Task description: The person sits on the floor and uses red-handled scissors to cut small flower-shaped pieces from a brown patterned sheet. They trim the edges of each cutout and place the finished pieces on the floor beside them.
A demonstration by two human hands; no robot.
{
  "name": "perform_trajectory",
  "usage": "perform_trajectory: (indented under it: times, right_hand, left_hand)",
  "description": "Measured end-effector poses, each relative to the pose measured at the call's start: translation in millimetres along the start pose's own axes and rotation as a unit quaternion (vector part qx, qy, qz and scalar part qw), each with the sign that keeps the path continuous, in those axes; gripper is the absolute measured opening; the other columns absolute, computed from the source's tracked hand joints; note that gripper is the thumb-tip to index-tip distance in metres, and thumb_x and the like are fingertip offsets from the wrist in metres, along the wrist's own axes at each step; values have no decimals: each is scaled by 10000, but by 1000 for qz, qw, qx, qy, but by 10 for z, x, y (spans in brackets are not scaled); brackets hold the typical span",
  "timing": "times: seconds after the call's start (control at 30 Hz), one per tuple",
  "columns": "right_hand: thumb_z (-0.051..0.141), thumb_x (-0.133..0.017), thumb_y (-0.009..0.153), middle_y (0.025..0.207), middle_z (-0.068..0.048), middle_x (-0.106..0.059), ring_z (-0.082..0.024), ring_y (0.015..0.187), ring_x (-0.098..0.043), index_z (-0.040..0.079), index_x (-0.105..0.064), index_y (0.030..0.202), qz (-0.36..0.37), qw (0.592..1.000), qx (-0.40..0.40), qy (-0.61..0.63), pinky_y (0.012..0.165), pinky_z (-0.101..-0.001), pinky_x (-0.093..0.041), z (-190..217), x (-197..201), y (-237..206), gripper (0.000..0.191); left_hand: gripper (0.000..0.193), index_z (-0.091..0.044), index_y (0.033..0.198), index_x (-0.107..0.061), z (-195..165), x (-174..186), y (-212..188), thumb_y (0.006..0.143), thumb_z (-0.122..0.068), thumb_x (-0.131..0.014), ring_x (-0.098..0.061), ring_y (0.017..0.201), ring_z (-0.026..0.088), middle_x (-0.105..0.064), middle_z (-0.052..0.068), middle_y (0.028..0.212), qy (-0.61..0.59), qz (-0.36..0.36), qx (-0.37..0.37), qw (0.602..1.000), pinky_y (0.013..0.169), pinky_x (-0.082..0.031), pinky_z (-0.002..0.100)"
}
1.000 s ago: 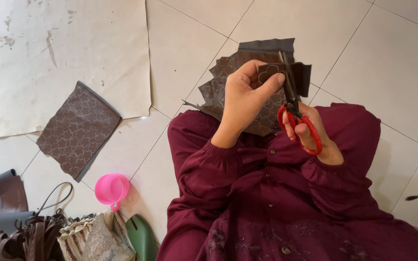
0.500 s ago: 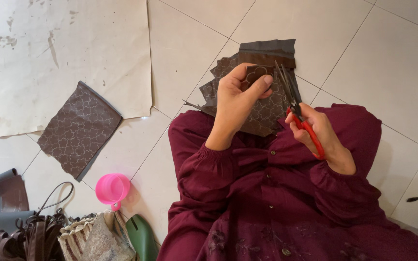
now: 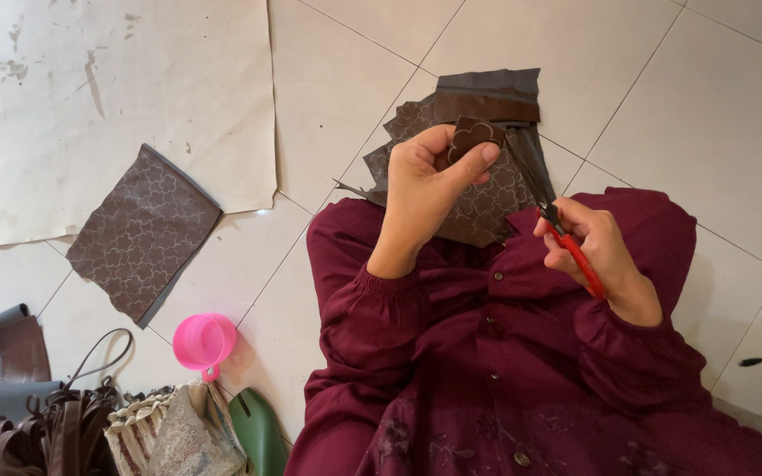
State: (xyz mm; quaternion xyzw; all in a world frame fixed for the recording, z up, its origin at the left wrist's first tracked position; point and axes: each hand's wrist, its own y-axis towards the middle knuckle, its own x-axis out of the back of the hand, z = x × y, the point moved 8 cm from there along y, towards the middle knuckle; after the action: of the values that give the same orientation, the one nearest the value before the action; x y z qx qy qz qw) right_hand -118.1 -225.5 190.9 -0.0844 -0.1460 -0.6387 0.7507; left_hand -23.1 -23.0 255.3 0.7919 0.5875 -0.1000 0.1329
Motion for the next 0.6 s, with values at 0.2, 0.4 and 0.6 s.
perform_trajectory:
  times: [0.2, 0.4, 0.6]
  right_hand:
    - [802, -664, 655, 596, 66, -475, -14, 480, -397, 82, -602, 894, 21, 999, -29, -6, 437, -199, -293, -20, -6, 7, 760]
    - [805, -671, 638, 569, 76, -458, -12, 437, -383, 72, -602, 877, 27, 999, -41, 7, 392, -195, -271, -28, 13, -2, 774]
    - [787, -685, 640, 573, 76, -458, -12, 469, -378, 68, -607, 869, 29, 999, -28, -24, 427, -208, -274, -72, 95, -13, 759]
  left_hand:
    - [187, 7, 1011, -741, -44, -9, -7, 917, -144, -797, -653, 736, 44, -716, -4, 833, 12, 21, -6, 1000, 671, -519, 181]
    - [176, 8, 998, -738, -97, -43, -22, 924, -141, -794, -654, 726, 43, -724, 8, 821, 28, 45, -5, 999, 664, -532, 191]
    - [169, 5, 990, -742, -184, -61, -29, 924, -144, -787, -657, 718, 41, -727, 12, 812, 52, 64, 4, 997, 658, -540, 192]
